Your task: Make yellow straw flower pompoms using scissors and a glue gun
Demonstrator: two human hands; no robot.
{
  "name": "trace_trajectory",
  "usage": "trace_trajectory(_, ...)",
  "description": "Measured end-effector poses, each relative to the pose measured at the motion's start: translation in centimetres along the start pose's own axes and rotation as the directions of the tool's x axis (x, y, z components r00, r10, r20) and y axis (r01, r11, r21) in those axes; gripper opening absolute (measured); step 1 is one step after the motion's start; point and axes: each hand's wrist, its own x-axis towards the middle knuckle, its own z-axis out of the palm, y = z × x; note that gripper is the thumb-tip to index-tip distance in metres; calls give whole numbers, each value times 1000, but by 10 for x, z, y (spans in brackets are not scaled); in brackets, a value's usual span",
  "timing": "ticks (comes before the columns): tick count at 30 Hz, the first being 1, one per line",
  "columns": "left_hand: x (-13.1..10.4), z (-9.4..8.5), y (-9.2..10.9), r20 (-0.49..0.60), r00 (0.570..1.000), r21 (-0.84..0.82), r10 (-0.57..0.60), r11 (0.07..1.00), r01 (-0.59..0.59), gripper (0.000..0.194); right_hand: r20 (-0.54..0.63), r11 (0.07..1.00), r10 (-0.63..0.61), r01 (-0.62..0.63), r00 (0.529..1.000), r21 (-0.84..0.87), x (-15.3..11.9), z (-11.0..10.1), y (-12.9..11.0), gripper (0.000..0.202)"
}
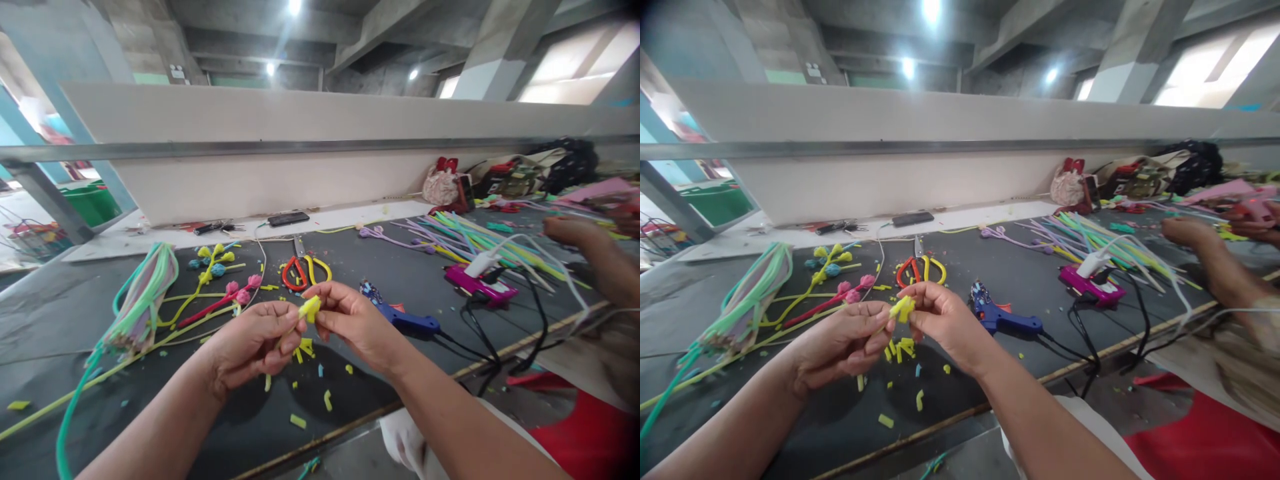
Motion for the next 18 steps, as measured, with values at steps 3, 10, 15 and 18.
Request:
trace_trajectory(3, 1, -2, 2, -28, 1000, -18, 4, 1000, -4, 19, -1, 999, 12, -12, 1000, 42, -1, -1, 1, 26)
trace_trajectory(10, 0, 1, 3, -85, 996, 11, -16, 1000, 17, 20, 42, 992, 94, -97, 995, 81, -2, 0, -2, 22)
trace_trajectory(15, 1, 2, 3, -127, 992, 134, 11, 991, 6, 20, -55, 965, 152, -160, 987, -210, 1, -4, 7, 16)
trace_trajectory(18, 4, 3, 4, -230, 966, 353, 113, 935, -25, 24, -103, 863, 206, -230, 973, -449, 1, -9, 9, 11)
